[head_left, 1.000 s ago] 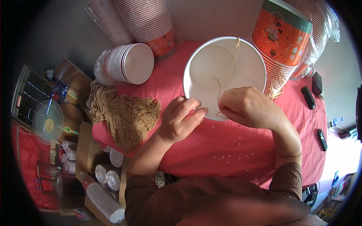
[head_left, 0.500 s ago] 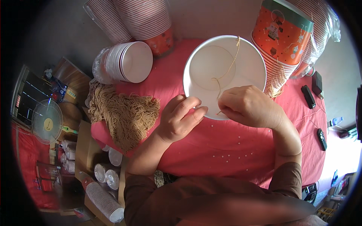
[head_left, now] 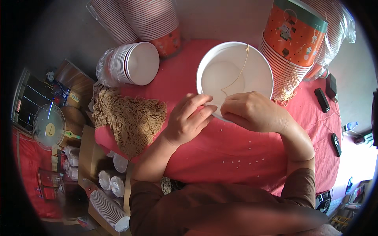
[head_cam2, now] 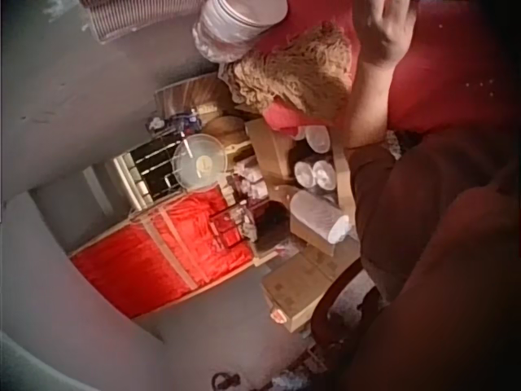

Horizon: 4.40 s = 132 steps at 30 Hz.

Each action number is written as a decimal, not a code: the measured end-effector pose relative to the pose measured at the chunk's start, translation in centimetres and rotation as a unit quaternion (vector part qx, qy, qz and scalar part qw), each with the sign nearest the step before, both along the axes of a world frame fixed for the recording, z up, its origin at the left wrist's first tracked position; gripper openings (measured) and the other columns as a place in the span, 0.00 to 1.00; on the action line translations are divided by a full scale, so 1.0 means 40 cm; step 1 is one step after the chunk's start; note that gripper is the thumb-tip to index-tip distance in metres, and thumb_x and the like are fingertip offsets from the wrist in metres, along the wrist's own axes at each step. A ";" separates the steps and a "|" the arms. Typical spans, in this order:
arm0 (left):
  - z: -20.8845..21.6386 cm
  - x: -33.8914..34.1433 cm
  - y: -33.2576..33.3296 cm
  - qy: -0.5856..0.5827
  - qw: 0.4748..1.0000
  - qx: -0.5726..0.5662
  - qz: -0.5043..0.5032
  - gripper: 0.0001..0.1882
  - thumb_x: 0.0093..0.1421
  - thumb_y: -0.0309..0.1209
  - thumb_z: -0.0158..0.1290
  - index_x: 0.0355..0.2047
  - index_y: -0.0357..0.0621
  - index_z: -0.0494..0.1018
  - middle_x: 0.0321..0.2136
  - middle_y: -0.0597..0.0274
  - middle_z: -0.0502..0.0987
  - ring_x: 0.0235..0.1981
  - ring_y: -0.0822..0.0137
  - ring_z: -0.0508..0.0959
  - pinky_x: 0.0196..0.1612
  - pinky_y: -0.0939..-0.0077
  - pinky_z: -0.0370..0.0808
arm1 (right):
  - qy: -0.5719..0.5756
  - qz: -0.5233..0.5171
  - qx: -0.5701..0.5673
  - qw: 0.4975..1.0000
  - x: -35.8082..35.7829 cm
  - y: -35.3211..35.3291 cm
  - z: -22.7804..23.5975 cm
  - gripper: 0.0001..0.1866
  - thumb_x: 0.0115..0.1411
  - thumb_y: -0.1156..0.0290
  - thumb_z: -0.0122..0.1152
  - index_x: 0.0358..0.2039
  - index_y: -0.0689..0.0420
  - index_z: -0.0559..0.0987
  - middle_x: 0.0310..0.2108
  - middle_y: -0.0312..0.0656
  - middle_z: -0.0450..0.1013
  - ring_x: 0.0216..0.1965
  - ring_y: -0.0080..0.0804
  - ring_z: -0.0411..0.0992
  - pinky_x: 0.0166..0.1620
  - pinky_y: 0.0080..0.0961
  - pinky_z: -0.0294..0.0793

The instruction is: Thread and tie cord handles through pre-punched holes on paper popcorn tubs.

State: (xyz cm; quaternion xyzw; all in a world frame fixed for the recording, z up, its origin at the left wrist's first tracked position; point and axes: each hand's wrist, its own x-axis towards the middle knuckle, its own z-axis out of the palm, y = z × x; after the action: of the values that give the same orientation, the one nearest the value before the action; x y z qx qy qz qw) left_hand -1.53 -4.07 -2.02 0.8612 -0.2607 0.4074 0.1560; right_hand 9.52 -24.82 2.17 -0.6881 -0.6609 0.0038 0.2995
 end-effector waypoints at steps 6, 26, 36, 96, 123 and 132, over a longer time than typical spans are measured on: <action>-0.035 0.030 0.034 0.064 0.990 -0.120 -0.033 0.23 0.43 0.14 0.63 0.42 0.41 0.76 0.47 0.54 0.74 0.42 0.57 0.77 0.40 0.69 0.78 | 0.079 0.035 0.001 0.996 0.024 0.009 -0.008 0.08 0.58 0.73 0.64 0.38 0.61 0.77 0.31 0.46 0.74 0.31 0.44 0.76 0.34 0.36 0.75; -0.046 0.027 -0.023 0.092 0.977 -0.191 -0.006 0.09 0.51 0.20 0.65 0.33 0.40 0.79 0.27 0.58 0.80 0.29 0.61 0.81 0.28 0.70 0.78 | 0.107 -0.018 -0.001 0.994 0.024 0.014 -0.011 0.08 0.58 0.75 0.64 0.38 0.62 0.78 0.31 0.45 0.75 0.32 0.37 0.78 0.33 0.32 0.77; -0.016 -0.001 0.042 0.204 0.711 -0.608 -0.288 0.06 0.68 0.26 0.51 0.43 0.41 0.75 0.44 0.49 0.79 0.31 0.65 0.80 0.35 0.73 0.78 | 0.079 -0.039 0.010 0.996 0.006 0.006 0.000 0.08 0.62 0.70 0.58 0.37 0.60 0.78 0.35 0.49 0.77 0.37 0.51 0.77 0.39 0.43 0.75; 0.045 0.029 0.040 0.355 0.701 -0.590 -0.186 0.06 0.66 0.26 0.54 0.41 0.36 0.76 0.27 0.63 0.78 0.18 0.82 0.66 0.17 0.88 0.58 | -0.175 -0.050 0.210 0.961 0.033 0.082 0.023 0.06 0.53 0.74 0.66 0.32 0.55 0.79 0.29 0.36 0.75 0.26 0.36 0.76 0.30 0.32 0.75; 0.033 0.016 0.002 0.308 0.792 -0.512 -0.124 0.06 0.62 0.24 0.60 0.39 0.39 0.77 0.28 0.70 0.77 0.26 0.85 0.71 0.28 0.89 0.67 | 0.017 -0.025 0.175 0.984 0.026 0.075 0.023 0.05 0.53 0.78 0.67 0.31 0.59 0.81 0.28 0.41 0.77 0.28 0.37 0.78 0.31 0.31 0.78; 0.038 0.009 -0.015 0.186 0.915 -0.354 -0.057 0.04 0.59 0.18 0.56 0.34 0.37 0.74 0.27 0.70 0.76 0.27 0.83 0.72 0.30 0.88 0.69 | 0.186 -0.021 0.116 0.976 0.025 0.079 0.012 0.04 0.56 0.81 0.63 0.33 0.63 0.79 0.28 0.45 0.77 0.30 0.34 0.78 0.32 0.28 0.76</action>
State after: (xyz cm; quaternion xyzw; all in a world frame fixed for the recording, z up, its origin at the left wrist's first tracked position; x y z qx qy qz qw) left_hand -1.16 -4.66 -0.52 0.7934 -0.1149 0.2961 0.5193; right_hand 10.50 -21.65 2.66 -0.6495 -0.5754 0.0488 0.4947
